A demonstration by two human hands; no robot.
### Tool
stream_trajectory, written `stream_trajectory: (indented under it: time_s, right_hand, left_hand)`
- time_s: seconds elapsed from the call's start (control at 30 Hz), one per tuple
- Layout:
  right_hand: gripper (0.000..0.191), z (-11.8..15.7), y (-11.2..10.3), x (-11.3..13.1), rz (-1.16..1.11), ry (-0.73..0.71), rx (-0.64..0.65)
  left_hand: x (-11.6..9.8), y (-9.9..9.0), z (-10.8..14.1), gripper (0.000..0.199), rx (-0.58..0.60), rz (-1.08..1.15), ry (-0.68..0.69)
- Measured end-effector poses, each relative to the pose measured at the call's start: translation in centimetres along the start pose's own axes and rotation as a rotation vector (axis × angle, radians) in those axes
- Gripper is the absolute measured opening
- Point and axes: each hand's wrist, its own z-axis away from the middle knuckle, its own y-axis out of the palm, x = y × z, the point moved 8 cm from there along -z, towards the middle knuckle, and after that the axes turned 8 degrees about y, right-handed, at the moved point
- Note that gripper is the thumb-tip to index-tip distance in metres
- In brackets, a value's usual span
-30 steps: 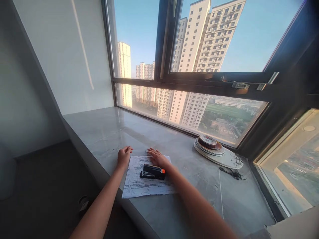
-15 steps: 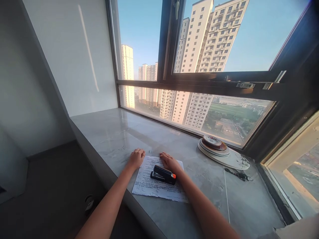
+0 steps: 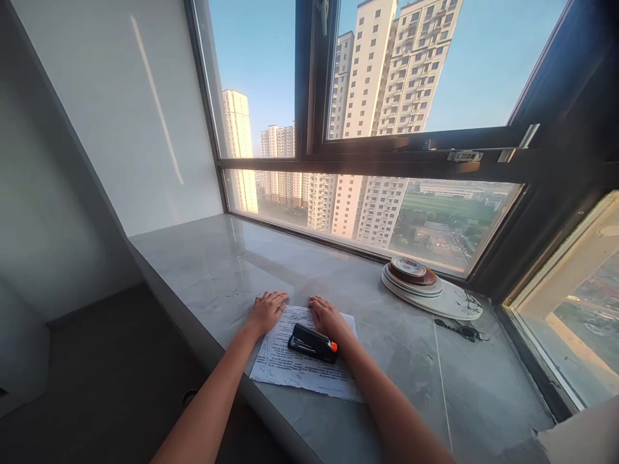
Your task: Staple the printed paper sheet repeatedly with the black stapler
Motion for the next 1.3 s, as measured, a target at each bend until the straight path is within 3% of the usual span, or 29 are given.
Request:
stream_trajectory:
  time_s: [0.87,1.1,1.2,1.3]
  right_hand:
    - [0.026,0.0,-1.7,1.1,-0.016,0.033,-0.029]
    - [0.031,1.6,-6.9,2.7,-0.408,0.014,-0.344]
    - [0.032,2.4,-8.0,4.6,-0.554,-0.019,-0.227]
    - [0.041,3.9,-7.7,7.9,-0.439,-0.157,0.016]
  left_hand:
    - [-0.7,-0.3,0.0,0.015,0.022,-0.072,-0.014]
    - [-1.0,-0.5,0.1,0.012,0.039,-0.127,-0.020]
    - [-1.1,-0.6,0.1,0.013,0.032,-0.144,-0.025]
    - [-1.1,-0.6,0.2,0.014,0.027,-0.152,-0.024]
